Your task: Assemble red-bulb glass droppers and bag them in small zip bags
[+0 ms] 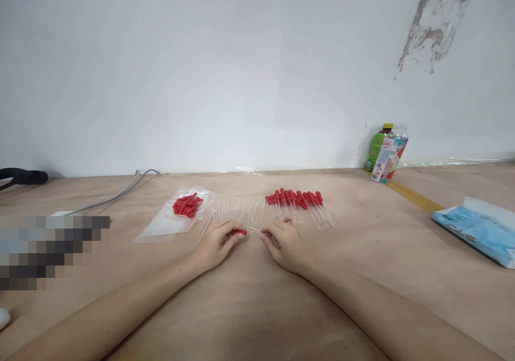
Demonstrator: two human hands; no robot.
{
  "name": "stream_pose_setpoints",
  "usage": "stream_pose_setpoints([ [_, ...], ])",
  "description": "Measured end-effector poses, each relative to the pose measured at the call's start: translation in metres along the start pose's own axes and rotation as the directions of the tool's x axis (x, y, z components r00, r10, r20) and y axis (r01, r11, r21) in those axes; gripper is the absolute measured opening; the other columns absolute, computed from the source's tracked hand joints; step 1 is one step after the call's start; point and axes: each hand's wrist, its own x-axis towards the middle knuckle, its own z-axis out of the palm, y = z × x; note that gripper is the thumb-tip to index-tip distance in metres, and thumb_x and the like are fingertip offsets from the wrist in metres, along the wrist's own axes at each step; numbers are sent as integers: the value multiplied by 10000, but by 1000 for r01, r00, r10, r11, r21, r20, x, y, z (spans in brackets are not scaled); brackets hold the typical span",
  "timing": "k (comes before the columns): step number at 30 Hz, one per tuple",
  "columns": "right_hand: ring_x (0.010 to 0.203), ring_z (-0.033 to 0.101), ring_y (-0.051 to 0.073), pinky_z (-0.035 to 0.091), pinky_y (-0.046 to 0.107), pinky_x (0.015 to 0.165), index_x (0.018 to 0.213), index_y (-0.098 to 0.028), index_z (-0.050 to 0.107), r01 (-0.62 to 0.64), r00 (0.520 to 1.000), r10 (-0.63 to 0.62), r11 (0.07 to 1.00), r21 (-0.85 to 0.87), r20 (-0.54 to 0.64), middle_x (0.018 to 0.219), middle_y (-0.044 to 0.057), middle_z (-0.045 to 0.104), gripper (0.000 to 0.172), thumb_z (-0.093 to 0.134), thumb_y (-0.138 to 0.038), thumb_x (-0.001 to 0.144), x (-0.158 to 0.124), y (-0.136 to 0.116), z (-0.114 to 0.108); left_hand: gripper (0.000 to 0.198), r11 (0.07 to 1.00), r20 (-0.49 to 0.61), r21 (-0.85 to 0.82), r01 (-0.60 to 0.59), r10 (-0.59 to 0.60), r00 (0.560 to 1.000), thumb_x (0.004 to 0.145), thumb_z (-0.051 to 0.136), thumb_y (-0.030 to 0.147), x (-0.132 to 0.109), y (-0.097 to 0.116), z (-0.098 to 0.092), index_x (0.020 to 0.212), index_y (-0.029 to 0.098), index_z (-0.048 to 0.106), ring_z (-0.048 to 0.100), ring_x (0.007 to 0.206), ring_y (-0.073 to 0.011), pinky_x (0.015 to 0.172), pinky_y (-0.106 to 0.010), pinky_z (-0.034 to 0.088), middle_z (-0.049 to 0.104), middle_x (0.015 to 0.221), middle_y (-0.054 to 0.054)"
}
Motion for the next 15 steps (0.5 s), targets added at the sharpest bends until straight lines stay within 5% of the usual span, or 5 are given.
stream_pose_setpoints([
  [15,647,503,105,288,301,746,840,-189,586,81,996,-85,993,87,41,712,2,602,184,407,-227,857,1,1,3,151,991,62,-114,77,-70,996,853,431,261,-3,4,0,863,179,558,544,735,-121,680,-223,407,604,790,5],
])
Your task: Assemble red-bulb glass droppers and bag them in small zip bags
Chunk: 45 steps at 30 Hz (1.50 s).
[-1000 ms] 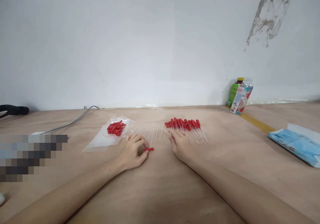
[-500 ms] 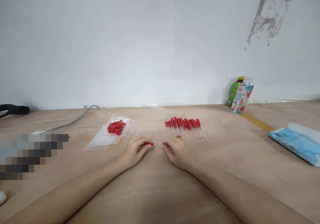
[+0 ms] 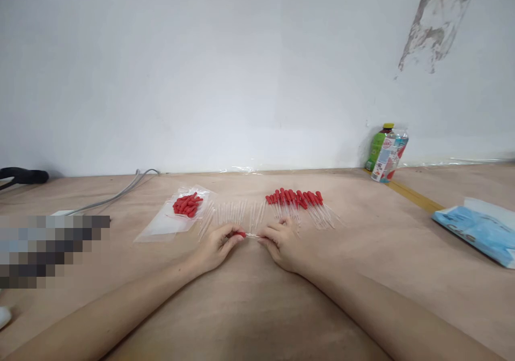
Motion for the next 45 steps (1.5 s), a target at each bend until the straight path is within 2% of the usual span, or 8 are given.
stream_pose_setpoints([
  [6,679,518,104,279,293,727,877,-218,608,14,999,-14,1000,21,32,752,0,613,180,430,-226,854,0,7,2,180,998,62,27,-49,47,997,858,420,256,-1,3,-1,856,171,579,551,736,-122,683,-218,409,615,788,-8],
  [14,656,496,110,258,288,704,841,-211,624,17,999,-10,984,-175,41,731,13,605,213,412,-206,845,3,-6,-7,205,994,66,104,-39,33,997,853,434,291,-1,-2,1,865,172,600,556,703,-121,655,-214,407,625,769,-10],
  [21,633,483,110,232,287,670,811,-180,603,57,997,-49,988,-142,60,681,10,597,240,368,-194,857,4,-8,-8,214,993,88,92,-78,70,994,845,443,308,-1,-1,0,860,171,607,550,675,-115,642,-210,413,620,748,-10],
  [26,582,451,109,214,293,653,763,-172,589,24,998,-15,988,-150,59,646,11,595,271,343,-213,868,3,-8,-1,208,990,89,99,-102,93,992,843,440,299,-1,-2,1,879,169,599,545,678,-119,637,-216,419,617,759,-19],
  [35,583,452,111,216,295,663,731,-181,542,-43,985,66,989,-143,159,676,3,614,281,309,-230,882,6,-12,6,170,979,87,124,-161,151,985,833,459,259,-2,-5,2,900,171,587,554,696,-117,642,-212,421,618,779,-18],
  [40,619,482,116,224,299,685,736,-178,538,-90,970,123,983,-163,208,694,4,616,287,302,-235,888,12,-16,2,163,975,69,152,-163,154,986,830,464,264,1,-9,4,902,173,579,555,700,-124,641,-221,422,619,786,-23],
  [45,770,511,141,225,304,704,762,-193,582,-63,976,108,971,-230,189,788,22,617,220,390,-241,856,16,-16,-11,188,984,8,134,-118,118,993,809,492,266,1,-11,0,961,169,546,549,712,-125,658,-235,440,597,843,-36],
])
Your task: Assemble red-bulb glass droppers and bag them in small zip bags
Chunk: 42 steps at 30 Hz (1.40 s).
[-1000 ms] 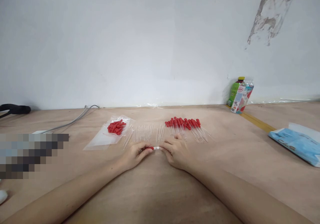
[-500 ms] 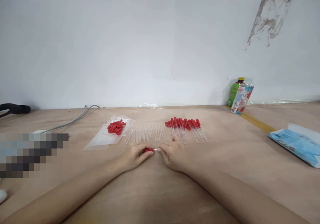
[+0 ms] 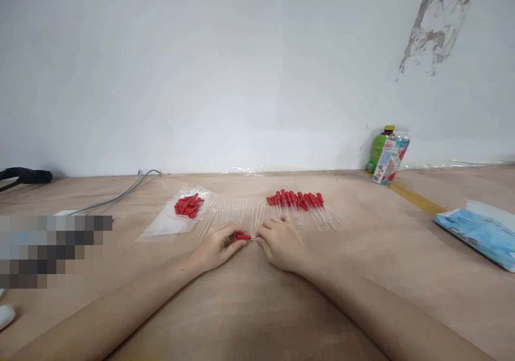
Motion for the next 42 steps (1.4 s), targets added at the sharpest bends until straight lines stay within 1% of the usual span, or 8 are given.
stream_pose_setpoints([
  [5,772,547,152,259,295,698,765,-230,640,-286,954,286,958,6,-89,801,12,648,207,441,-271,804,4,36,-14,276,997,8,-6,78,-78,997,781,519,258,-3,-3,-5,1043,172,498,540,708,-124,643,-243,456,562,916,-48],
  [10,682,569,183,290,285,626,694,-220,654,-703,708,696,710,-32,-114,706,30,659,283,434,-387,757,13,81,-21,142,998,87,42,39,-42,995,810,468,246,-1,-4,-6,855,161,573,535,727,-137,675,-252,436,565,801,-38],
  [14,701,566,217,291,310,651,634,-213,642,-777,629,771,622,-91,-103,683,53,647,310,439,-425,735,16,95,-15,143,998,88,42,39,-42,995,811,468,249,1,-3,-6,848,164,578,532,730,-136,679,-249,430,564,804,-38],
  [20,673,557,222,272,361,695,613,-209,641,-766,640,767,633,-110,-47,645,59,633,321,437,-426,734,12,97,-6,148,999,90,14,33,-34,995,808,475,250,0,-4,-7,860,162,582,533,717,-129,668,-240,428,559,800,-35],
  [24,661,557,218,254,375,708,687,-196,635,-745,665,737,647,-162,-120,646,62,631,308,420,-408,751,14,93,-6,147,999,88,-8,45,-44,995,803,483,256,1,-5,-6,858,168,587,537,706,-129,658,-243,432,560,795,-32],
  [27,668,562,213,229,387,729,749,-182,623,-663,748,638,705,-251,-183,658,66,634,303,384,-365,781,21,79,-4,144,999,89,-9,50,-49,995,802,484,252,1,-5,-6,854,165,588,536,708,-130,662,-247,435,562,803,-36],
  [31,717,564,206,209,390,741,678,-179,621,-553,832,543,796,-245,-113,730,77,645,330,351,-322,802,38,54,5,143,998,87,-16,56,-54,995,803,486,252,1,-4,-5,854,167,589,534,718,-132,670,-251,437,565,808,-36],
  [42,718,583,255,239,428,721,730,-134,644,-604,760,643,754,-257,100,740,143,639,186,480,-222,722,86,35,39,142,999,106,1,42,-42,993,811,469,243,1,-4,-6,849,168,583,524,734,-137,676,-251,428,561,812,-35],
])
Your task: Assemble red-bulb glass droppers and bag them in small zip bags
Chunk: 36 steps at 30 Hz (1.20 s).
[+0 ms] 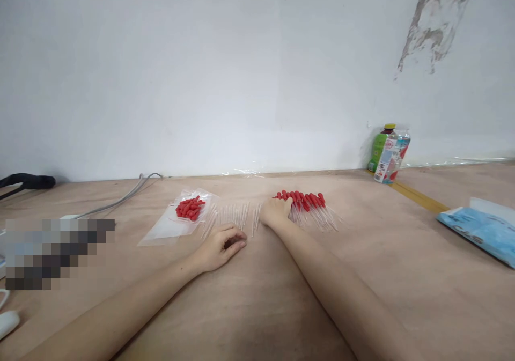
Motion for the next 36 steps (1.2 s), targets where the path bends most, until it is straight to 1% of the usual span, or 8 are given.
stream_pose_setpoints([
  [4,720,575,263,246,422,705,718,-111,632,15,999,-15,1000,1,-38,751,163,631,213,442,-203,750,-6,-2,2,141,998,-46,56,-7,10,999,807,475,251,-1,2,-1,862,178,582,525,766,-151,703,-269,421,572,825,-37],
  [9,831,529,268,232,396,735,881,-80,572,102,975,-102,995,-13,-197,867,182,607,281,336,-225,832,-34,8,-2,137,944,-267,302,133,-51,962,810,456,263,3,-11,-18,794,185,567,519,790,-184,733,-310,395,581,802,-45],
  [13,745,528,199,224,367,764,814,-139,535,271,900,-246,962,19,-359,760,83,613,258,302,-232,871,-60,31,0,157,778,-421,496,385,-172,891,787,472,312,6,-34,-45,753,189,565,511,857,-230,773,-345,366,580,828,-60],
  [17,723,531,164,236,343,780,797,-164,527,423,813,-330,901,96,-480,749,33,619,178,380,-244,858,-79,57,4,248,590,-533,531,609,-326,781,773,454,406,5,-58,-71,831,187,557,527,858,-257,721,-343,379,583,871,-84],
  [23,698,529,165,288,307,701,879,-155,551,502,787,-375,851,157,-490,714,32,601,170,423,-256,831,-87,74,5,344,498,-448,465,732,-581,680,769,404,494,-2,-83,-87,862,184,520,582,758,-248,596,-301,392,627,836,-78],
  [28,717,526,165,294,309,711,908,-156,557,515,785,-388,842,161,-483,716,24,593,167,444,-241,820,-83,74,9,266,510,-440,473,718,-569,695,794,379,412,-5,-90,-86,809,187,519,589,763,-256,562,-293,388,635,835,-80],
  [32,756,519,172,299,310,710,929,-168,570,527,766,-405,841,126,-499,772,36,604,177,445,-235,823,-82,74,11,239,515,-483,482,709,-518,706,810,370,326,-2,-85,-86,889,160,524,591,772,-259,593,-306,405,631,855,-96],
  [36,762,513,169,299,315,720,918,-189,591,552,746,-440,829,93,-500,779,36,604,179,439,-227,831,-81,75,12,278,614,-519,527,587,-314,795,837,351,277,7,-63,-77,1012,136,515,572,847,-249,686,-317,414,606,949,-110],
])
